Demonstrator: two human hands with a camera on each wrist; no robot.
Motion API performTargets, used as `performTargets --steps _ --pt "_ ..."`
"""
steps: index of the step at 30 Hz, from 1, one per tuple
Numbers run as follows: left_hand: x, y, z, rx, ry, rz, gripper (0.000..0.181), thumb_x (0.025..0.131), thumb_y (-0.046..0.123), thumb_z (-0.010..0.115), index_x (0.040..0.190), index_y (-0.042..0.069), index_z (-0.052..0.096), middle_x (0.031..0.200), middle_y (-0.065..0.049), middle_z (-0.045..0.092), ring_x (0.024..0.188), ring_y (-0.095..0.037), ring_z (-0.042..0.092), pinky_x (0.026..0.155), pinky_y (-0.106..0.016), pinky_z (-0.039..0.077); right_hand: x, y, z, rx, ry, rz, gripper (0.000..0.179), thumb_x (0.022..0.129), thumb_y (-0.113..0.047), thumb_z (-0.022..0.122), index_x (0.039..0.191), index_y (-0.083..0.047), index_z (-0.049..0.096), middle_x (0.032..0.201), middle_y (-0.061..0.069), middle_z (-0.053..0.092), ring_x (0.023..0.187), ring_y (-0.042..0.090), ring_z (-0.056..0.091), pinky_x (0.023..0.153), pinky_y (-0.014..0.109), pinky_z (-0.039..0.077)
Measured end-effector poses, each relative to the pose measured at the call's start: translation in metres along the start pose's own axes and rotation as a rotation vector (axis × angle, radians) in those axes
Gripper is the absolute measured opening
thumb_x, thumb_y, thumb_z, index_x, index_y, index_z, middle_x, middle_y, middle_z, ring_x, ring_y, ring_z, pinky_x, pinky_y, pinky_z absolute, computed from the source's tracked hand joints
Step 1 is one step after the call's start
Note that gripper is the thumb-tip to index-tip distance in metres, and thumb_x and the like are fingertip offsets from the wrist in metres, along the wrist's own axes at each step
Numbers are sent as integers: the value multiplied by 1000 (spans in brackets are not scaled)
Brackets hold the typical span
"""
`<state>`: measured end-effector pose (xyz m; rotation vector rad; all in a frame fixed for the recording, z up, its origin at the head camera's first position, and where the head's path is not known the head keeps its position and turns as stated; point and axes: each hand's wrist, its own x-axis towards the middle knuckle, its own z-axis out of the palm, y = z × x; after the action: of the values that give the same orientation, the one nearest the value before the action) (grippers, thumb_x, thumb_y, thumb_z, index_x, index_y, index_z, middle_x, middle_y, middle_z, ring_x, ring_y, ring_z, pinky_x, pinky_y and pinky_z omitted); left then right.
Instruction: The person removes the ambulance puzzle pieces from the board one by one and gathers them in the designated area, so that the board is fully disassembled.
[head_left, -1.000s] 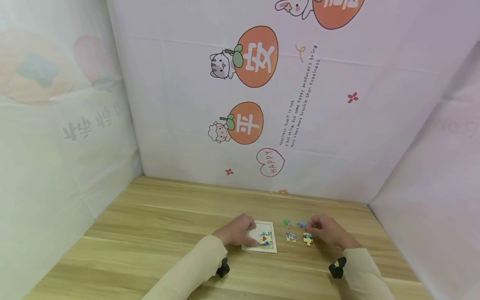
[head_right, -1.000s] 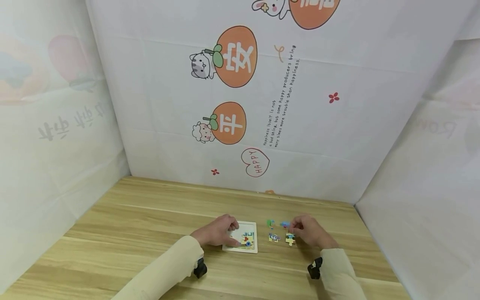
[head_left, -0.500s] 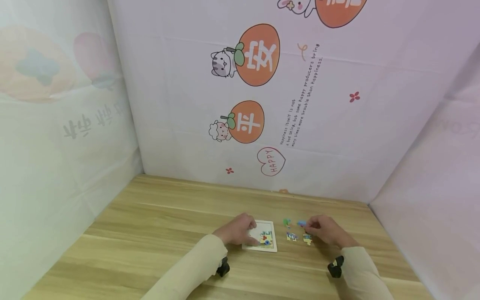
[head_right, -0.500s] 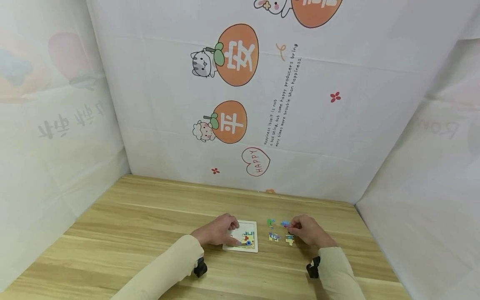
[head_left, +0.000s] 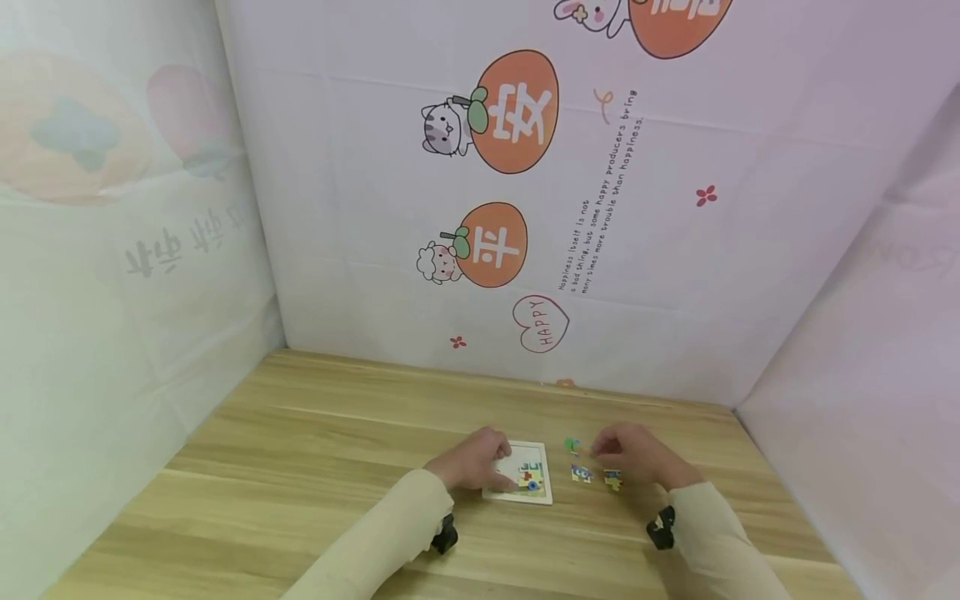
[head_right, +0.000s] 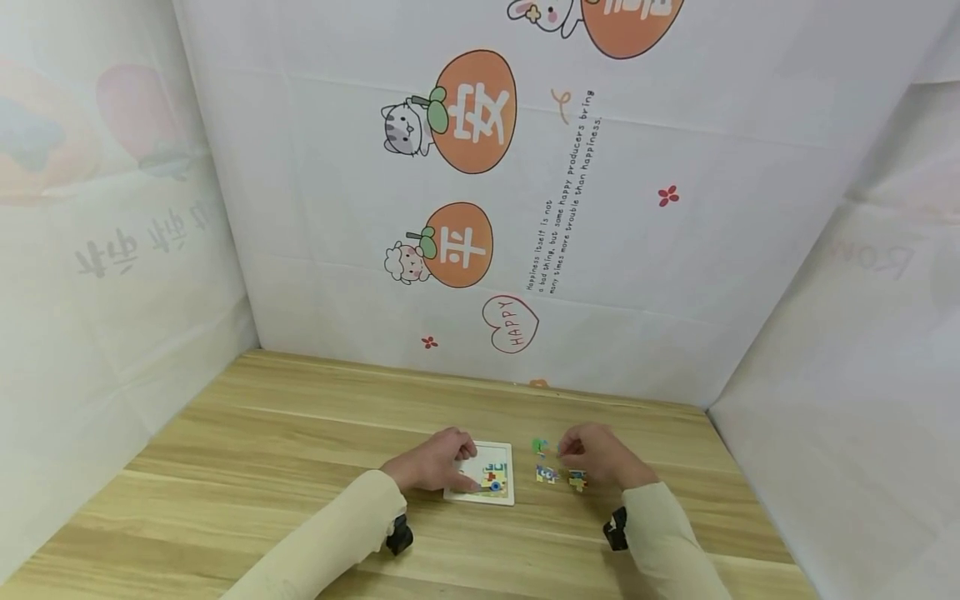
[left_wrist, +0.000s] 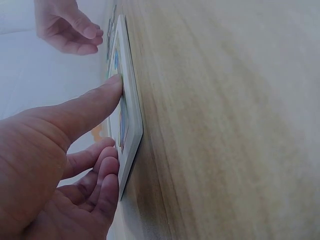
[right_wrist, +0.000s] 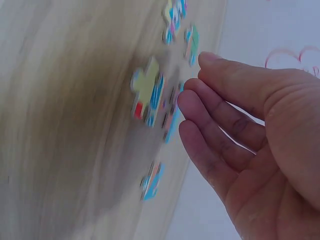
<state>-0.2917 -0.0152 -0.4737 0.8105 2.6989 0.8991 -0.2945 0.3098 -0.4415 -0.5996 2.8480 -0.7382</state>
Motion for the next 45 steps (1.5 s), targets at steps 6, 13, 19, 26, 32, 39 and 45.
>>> performTargets --steps 6,13,19,26,32,39,45 --pt "1 0 1 -4 -1 -12 54 87 31 89 127 3 67 119 -4 63 107 -13 60 100 -30 55 12 -24 11 -7 -53 -124 7 94 -11 78 99 -7 75 96 2 76 87 11 68 76 24 58" --pt "2 2 0 -10 4 -7 53 86 30 89 126 3 67 118 -4 64 106 -14 60 98 -30 55 28 -54 21 -30 -86 -227 16 92 -5 78 106 -1 75 98 7 77 87 11 68 76 25 58" --pt "3 1 0 -14 -7 -4 53 87 31 89 126 4 67 118 -3 63 107 -13 60 98 -30 55 34 -70 30 -70 -117 -273 21 90 -1 78 111 3 76 109 13 78 93 17 71 80 29 62" --pt "4 1 0 -7 -4 4 52 87 31 89 125 3 67 119 -5 64 108 -15 61 98 -30 56 31 -73 39 -146 -114 -258 21 91 0 79 112 1 75 119 15 76 107 29 73 90 41 64" --pt "5 1 0 -1 -12 -1 51 87 30 89 124 3 67 118 -5 64 107 -14 60 97 -30 55 32 -68 44 -168 -95 -273 23 90 -2 81 113 -1 75 117 14 77 108 29 74 90 38 64" --pt "5 9 -4 63 -24 6 51 87 31 89 124 2 68 119 -4 66 108 -14 61 97 -29 55 32 -67 46 -147 -80 -280 25 87 0 82 111 -1 75 114 13 78 103 27 75 88 37 65" --pt "10 14 1 67 -16 11 49 86 30 90 121 3 70 117 -3 66 105 -12 60 96 -28 55 33 -68 47 -144 -76 -278 24 88 0 82 111 -4 76 112 10 78 102 25 74 89 39 64"
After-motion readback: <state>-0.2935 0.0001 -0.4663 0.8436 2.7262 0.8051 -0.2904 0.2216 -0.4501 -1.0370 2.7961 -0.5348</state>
